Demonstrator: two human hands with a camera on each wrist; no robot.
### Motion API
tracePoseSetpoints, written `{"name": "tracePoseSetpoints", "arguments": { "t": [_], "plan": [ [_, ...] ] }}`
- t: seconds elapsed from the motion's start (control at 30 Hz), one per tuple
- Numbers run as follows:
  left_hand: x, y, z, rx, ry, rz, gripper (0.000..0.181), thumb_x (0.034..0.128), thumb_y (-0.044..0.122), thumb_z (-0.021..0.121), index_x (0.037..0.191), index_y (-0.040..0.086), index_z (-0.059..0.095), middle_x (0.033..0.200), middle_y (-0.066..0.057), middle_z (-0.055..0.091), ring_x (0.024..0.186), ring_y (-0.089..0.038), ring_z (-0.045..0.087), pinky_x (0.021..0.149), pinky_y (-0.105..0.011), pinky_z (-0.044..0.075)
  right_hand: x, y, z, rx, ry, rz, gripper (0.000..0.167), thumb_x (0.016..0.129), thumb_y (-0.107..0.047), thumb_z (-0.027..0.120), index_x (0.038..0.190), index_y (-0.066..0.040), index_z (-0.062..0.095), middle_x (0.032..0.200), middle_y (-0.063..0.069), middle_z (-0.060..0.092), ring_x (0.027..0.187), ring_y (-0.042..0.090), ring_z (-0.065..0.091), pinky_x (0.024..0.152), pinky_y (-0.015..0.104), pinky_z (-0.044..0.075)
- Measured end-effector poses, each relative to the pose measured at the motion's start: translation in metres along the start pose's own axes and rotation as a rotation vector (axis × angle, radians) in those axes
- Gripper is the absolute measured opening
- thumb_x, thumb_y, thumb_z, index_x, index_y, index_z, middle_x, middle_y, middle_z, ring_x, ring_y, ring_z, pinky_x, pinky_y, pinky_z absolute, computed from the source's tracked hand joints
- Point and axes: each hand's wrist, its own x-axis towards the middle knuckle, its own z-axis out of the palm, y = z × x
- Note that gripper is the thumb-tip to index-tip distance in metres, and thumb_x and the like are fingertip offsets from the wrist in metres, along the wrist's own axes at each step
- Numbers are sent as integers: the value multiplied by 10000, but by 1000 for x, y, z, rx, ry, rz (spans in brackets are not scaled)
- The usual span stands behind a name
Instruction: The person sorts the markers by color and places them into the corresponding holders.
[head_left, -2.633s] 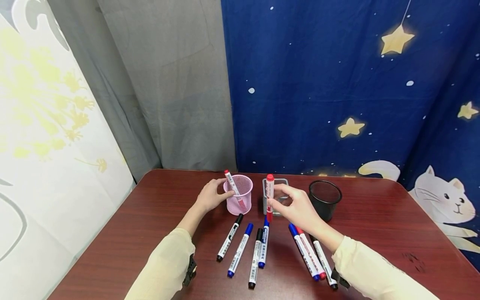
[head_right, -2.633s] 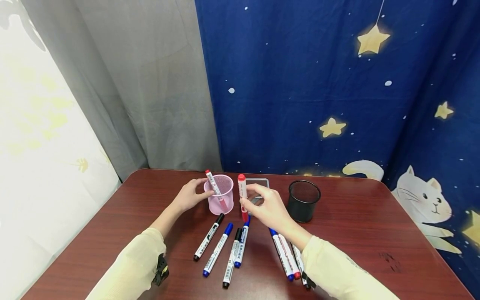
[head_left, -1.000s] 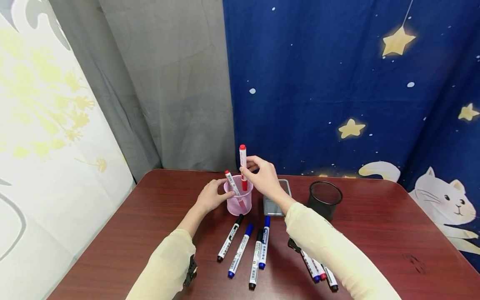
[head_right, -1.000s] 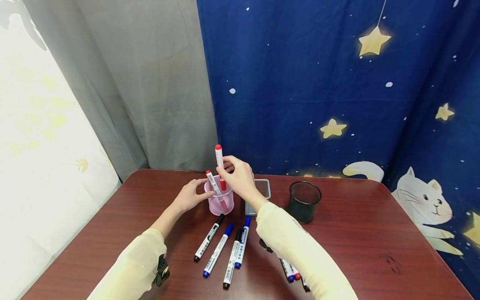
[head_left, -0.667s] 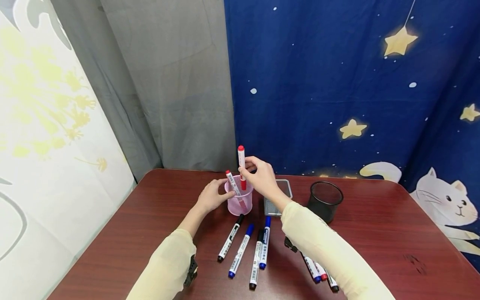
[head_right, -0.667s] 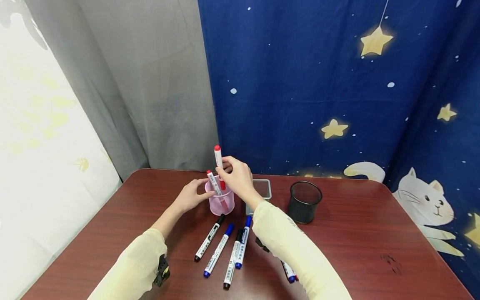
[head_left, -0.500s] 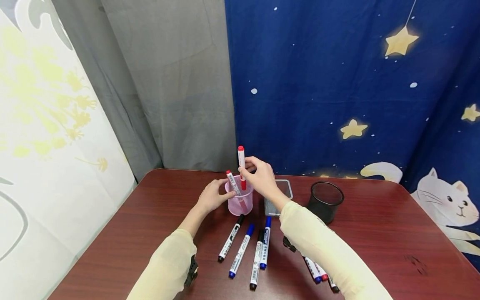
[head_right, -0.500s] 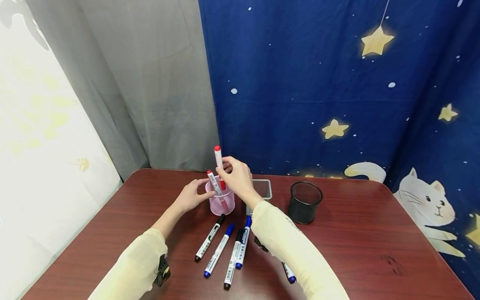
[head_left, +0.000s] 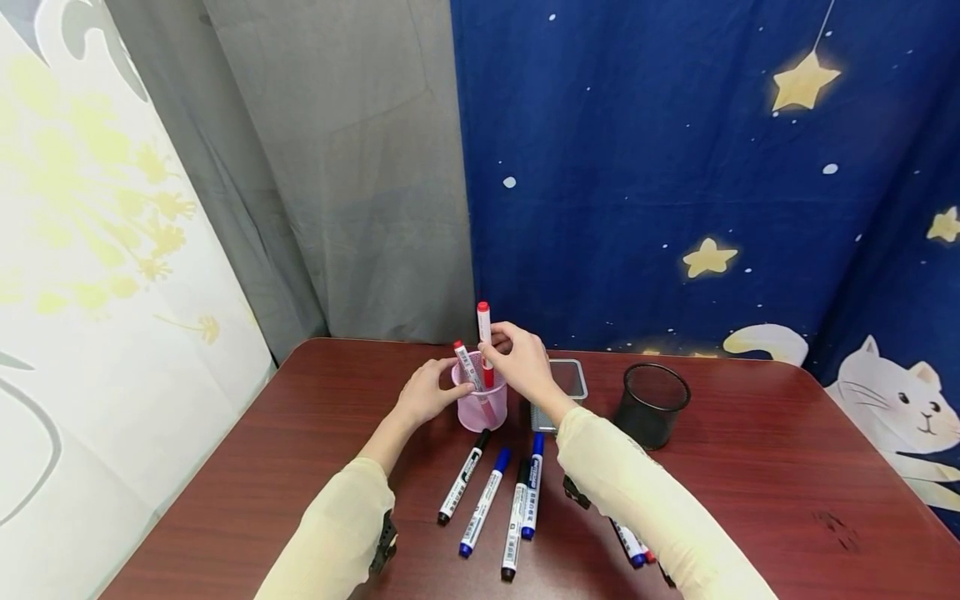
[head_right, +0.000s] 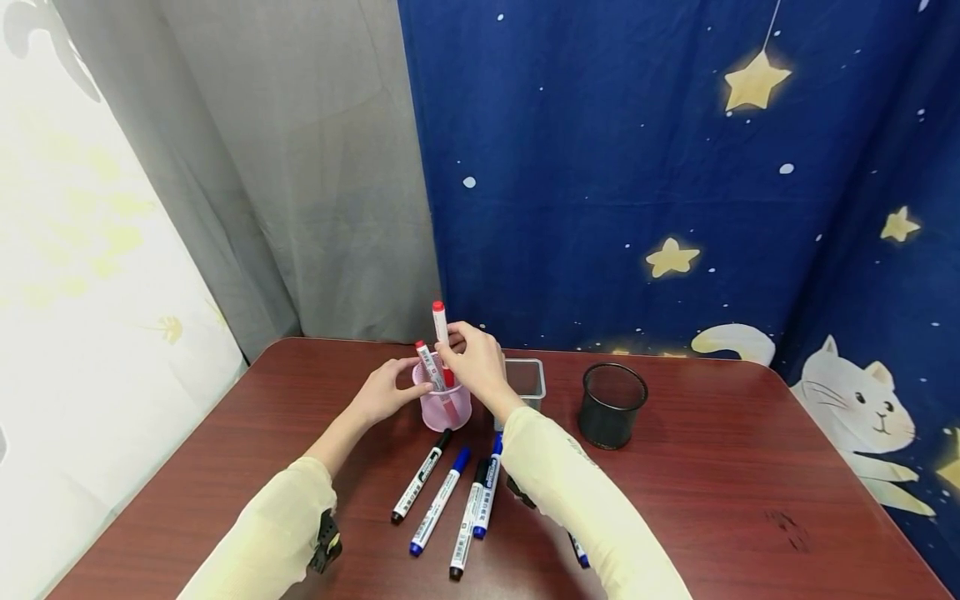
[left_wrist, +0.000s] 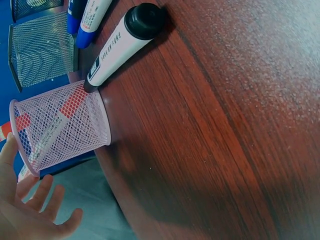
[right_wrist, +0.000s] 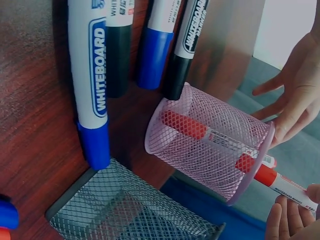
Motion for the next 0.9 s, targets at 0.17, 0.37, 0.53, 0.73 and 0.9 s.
{"name": "tracePoseSetpoints", "arguments": {
  "t": [0.17, 0.37, 0.53, 0.73, 0.9],
  "plan": [
    [0, 0, 0, 10, 5, 3, 571, 768, 360, 663, 1206, 23, 516, 1121, -185, 524, 1029, -303, 484, 857, -436, 372, -2, 3, 2, -25, -7, 11, 238, 793, -212, 658, 1002, -103, 628, 818, -17, 632, 683, 69, 580, 592, 223, 463],
    [-1, -1, 0, -12, 23, 29, 574, 764, 377, 660, 1185, 9, 530, 1100, -196, 530, 1022, -330, 483, 854, -453, 368, -4, 4, 2, -34, 3, 7, 223, 774, -187, 668, 978, -104, 637, 804, -24, 635, 669, 58, 584, 595, 243, 460],
    [1, -8, 4, -20, 44, 79, 631, 761, 488, 616, 1172, 16, 537, 1078, -201, 529, 997, -339, 491, 816, -461, 383, -5, 6, 2, -24, 12, -4, 221, 770, -165, 673, 980, -101, 642, 790, -28, 636, 672, 58, 586, 611, 238, 464],
    [-1, 0, -1, -10, 21, 41, 561, 775, 374, 650, 1186, 13, 528, 1096, -193, 530, 1018, -328, 487, 837, -451, 374, -5, 9, -1, -15, 19, -5, 217, 772, -161, 668, 982, -114, 643, 798, -34, 634, 681, 50, 584, 616, 239, 464],
    [-2, 2, -1, 3, 14, 29, 559, 773, 350, 657, 1201, 18, 518, 1113, -188, 528, 1030, -313, 483, 851, -434, 370, -6, 11, -5, -19, 26, -7, 210, 765, -160, 673, 970, -120, 646, 785, -40, 631, 667, 39, 577, 615, 243, 461]
  ]
}}
